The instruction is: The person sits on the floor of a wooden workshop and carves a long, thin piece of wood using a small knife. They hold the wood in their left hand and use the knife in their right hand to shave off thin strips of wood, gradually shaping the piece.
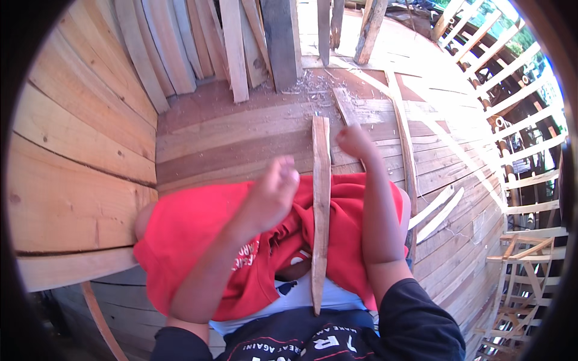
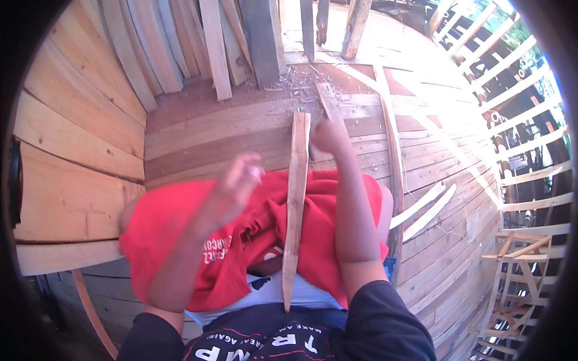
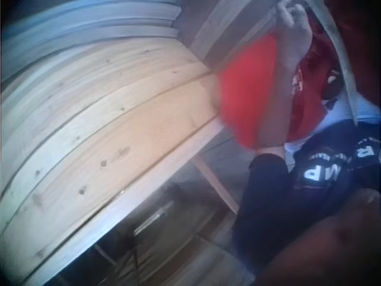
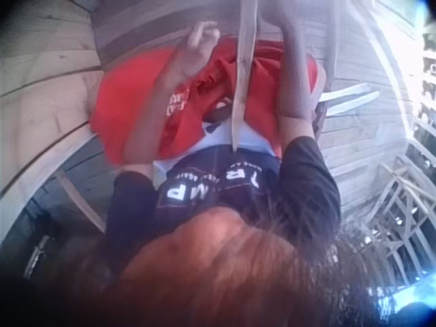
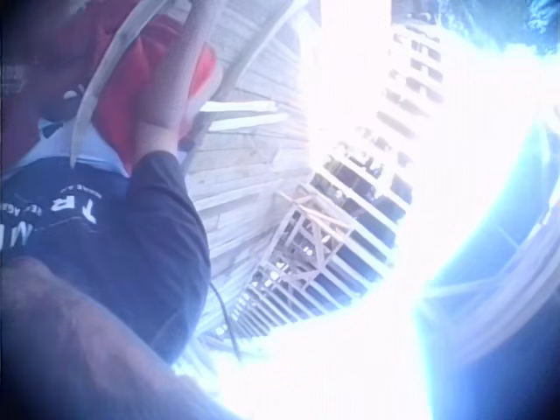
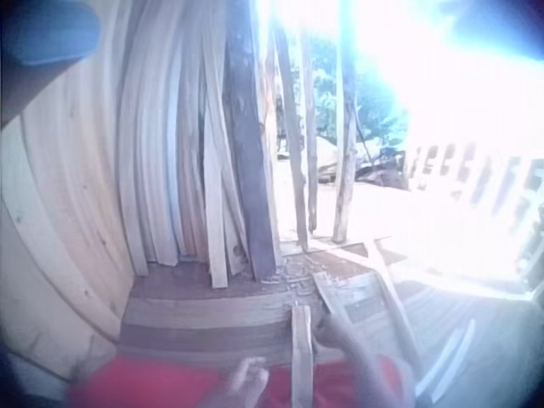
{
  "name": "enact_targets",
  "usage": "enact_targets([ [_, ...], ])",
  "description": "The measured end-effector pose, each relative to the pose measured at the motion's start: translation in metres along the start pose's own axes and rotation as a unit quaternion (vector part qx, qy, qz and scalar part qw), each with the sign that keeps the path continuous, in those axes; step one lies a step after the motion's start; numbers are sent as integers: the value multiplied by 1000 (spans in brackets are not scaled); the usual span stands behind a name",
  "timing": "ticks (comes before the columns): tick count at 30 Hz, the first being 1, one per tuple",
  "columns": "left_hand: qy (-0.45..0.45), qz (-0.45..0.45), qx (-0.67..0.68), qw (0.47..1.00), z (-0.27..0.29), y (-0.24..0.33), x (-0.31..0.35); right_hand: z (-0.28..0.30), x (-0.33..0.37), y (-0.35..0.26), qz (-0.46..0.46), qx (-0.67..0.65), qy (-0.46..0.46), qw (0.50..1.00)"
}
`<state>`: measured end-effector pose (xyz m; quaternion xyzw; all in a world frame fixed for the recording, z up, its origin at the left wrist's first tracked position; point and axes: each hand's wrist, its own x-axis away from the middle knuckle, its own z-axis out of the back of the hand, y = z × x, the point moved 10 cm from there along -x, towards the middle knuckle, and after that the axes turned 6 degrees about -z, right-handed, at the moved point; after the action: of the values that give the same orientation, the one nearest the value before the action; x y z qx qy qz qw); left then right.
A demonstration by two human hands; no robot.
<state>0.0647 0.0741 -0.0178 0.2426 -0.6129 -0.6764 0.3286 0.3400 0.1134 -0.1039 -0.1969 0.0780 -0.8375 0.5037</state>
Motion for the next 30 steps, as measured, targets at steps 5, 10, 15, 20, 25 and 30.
enact_targets([
  [5,-74,122,-111,984,-74,-117,10,-102,-15,12,-16,98,-103,990],
  [10,-68,96,-80,990,-77,-117,5,-97,-17,25,-72,85,-18,994],
  [15,-18,88,73,993,-89,-124,-3,-121,-38,60,-43,61,25,997],
  [20,3,98,223,970,-34,-121,-20,-123,-25,40,-125,-76,-85,986],
  [25,-57,169,339,924,2,-49,2,-81,-17,53,-155,-24,-46,987],
  [30,-29,225,308,924,52,-78,17,-13,11,11,-116,16,46,992],
])
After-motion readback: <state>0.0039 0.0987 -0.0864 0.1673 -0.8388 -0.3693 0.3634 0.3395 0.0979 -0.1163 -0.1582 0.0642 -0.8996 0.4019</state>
